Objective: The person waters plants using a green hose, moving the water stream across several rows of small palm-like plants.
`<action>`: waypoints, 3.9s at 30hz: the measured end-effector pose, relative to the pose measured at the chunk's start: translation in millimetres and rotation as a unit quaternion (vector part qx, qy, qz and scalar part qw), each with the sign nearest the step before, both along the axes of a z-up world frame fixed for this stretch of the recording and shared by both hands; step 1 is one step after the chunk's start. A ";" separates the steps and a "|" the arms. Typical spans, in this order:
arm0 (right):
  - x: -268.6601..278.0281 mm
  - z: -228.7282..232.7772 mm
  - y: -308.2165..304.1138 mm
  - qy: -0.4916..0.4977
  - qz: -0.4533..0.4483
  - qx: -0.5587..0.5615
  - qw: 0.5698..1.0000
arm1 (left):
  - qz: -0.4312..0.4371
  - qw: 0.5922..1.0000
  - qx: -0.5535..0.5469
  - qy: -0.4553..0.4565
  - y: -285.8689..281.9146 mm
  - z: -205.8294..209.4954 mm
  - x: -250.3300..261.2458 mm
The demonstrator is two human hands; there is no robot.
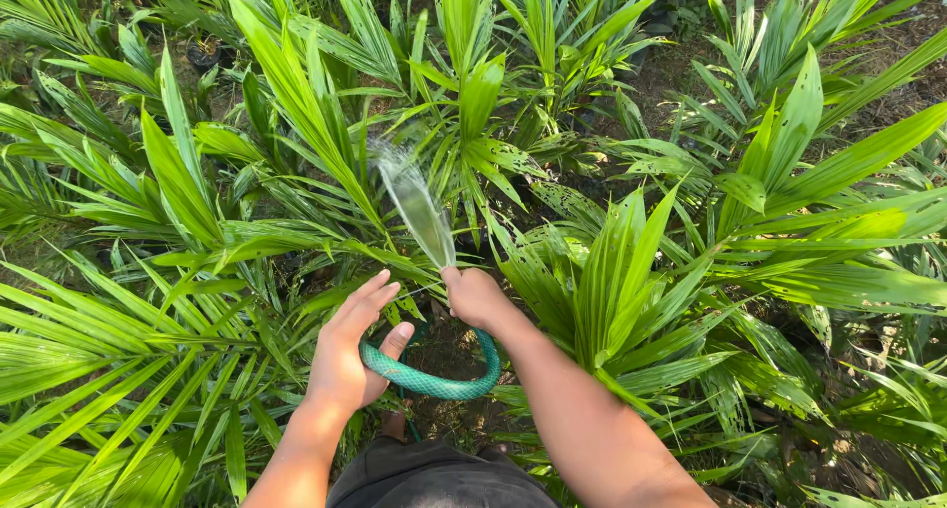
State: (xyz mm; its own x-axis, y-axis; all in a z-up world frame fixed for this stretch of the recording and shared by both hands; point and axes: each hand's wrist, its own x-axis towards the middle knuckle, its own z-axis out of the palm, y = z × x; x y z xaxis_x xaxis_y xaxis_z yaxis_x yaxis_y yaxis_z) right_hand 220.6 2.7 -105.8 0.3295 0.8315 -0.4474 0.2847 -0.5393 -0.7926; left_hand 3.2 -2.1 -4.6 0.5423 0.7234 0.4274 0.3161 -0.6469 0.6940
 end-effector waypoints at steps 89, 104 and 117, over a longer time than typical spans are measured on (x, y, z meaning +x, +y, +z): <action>-50.4 -28.7 -49.1 0.068 -0.245 0.010 0.967 | -0.314 0.943 -0.097 0.044 71.4 6.0 4.0; -24.7 77.4 -62.7 0.093 -0.183 0.202 0.958 | -0.178 0.980 0.042 -0.080 23.4 36.6 10.1; -25.4 8.4 -88.2 0.037 -0.167 0.050 0.984 | -0.150 0.981 -0.097 -0.078 9.8 -22.8 10.9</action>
State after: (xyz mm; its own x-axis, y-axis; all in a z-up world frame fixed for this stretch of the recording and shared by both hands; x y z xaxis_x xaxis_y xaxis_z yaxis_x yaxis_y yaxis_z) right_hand 195.2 -85.5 -97.4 0.5612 0.7236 -0.4019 0.0437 -0.5107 -0.8586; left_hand 14.1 7.7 -27.4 0.6826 0.6169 0.3918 0.0119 -0.5454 0.8381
